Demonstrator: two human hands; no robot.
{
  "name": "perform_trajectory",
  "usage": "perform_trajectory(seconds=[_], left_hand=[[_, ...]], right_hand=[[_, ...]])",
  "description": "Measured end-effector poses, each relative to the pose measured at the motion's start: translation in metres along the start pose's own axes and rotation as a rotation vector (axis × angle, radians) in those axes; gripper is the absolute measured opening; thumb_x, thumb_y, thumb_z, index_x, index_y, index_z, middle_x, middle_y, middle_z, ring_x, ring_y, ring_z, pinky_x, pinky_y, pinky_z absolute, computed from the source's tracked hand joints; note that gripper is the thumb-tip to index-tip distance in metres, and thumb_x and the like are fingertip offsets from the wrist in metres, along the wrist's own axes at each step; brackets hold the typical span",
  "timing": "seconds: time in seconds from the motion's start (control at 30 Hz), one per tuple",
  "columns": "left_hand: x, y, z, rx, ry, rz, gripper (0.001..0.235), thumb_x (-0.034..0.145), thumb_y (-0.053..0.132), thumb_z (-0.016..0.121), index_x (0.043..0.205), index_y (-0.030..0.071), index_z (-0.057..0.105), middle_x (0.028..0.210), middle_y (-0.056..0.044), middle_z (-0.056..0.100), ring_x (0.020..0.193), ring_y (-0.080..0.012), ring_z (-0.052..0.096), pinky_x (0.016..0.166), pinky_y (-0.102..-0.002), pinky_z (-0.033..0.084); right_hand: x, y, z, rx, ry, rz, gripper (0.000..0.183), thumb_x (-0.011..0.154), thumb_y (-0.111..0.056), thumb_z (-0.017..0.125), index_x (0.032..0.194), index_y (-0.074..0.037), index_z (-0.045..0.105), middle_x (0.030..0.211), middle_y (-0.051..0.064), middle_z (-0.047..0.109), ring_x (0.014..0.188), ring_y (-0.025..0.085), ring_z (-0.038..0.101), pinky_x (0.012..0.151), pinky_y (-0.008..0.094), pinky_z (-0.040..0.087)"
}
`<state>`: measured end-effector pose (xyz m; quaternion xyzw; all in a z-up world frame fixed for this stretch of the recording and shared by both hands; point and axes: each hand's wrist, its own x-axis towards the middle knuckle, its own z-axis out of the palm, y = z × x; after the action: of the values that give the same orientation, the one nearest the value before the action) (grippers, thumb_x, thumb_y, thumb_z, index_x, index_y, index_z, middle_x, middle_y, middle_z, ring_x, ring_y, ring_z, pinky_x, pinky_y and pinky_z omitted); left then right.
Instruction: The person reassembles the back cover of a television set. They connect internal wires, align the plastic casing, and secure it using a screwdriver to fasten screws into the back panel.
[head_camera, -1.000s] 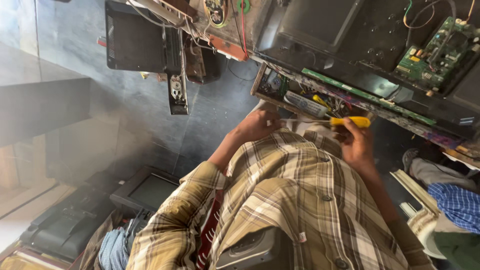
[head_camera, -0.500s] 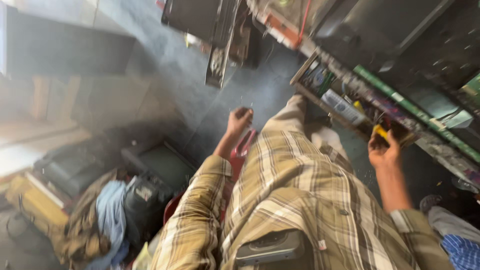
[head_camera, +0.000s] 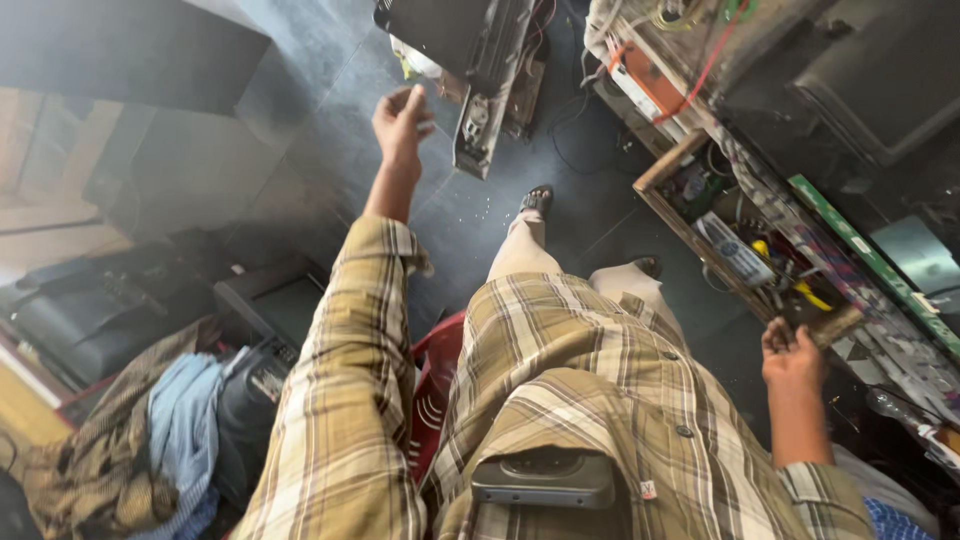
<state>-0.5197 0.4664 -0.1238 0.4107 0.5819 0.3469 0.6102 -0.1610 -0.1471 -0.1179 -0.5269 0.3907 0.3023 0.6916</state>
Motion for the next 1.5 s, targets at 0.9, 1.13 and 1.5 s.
perform_trajectory(seconds=[0.9, 1.13, 1.5], left_hand=[[0.277, -0.011, 0.006, 0.534, -0.010, -0.138, 0.046, 0.085, 0.032, 0.076, 0.114, -0.003, 0.065, 0.109, -0.024, 0.074, 0.099, -0.0392, 0.072, 0.079, -0.048, 0.058], [0.279, -0.028, 0.015, 0.648, 0.006, -0.116, 0.041, 0.088, 0.029, 0.072, 0.115, -0.001, 0.068, 0.108, -0.022, 0.071, 0.091, -0.0306, 0.070, 0.071, -0.044, 0.059], [0.170, 0.062, 0.019, 0.785, -0.032, 0.304, 0.031, 0.095, 0.027, 0.068, 0.093, -0.004, 0.073, 0.088, -0.025, 0.071, 0.086, -0.0397, 0.069, 0.082, -0.049, 0.052]], right_hand=[[-0.231, 0.165, -0.019, -1.308, 0.256, 0.327, 0.048, 0.102, -0.040, 0.064, 0.134, -0.005, 0.066, 0.121, 0.019, 0.073, 0.109, 0.029, 0.070, 0.094, 0.045, 0.054], [-0.228, 0.173, -0.012, -1.311, 0.248, 0.323, 0.051, 0.099, -0.042, 0.064, 0.134, -0.005, 0.067, 0.120, 0.019, 0.075, 0.108, 0.030, 0.071, 0.093, 0.045, 0.055], [-0.174, 0.162, 0.010, -1.346, 0.026, 0.035, 0.056, 0.097, -0.046, 0.062, 0.135, -0.006, 0.070, 0.121, 0.017, 0.076, 0.108, 0.027, 0.072, 0.093, 0.042, 0.055]])
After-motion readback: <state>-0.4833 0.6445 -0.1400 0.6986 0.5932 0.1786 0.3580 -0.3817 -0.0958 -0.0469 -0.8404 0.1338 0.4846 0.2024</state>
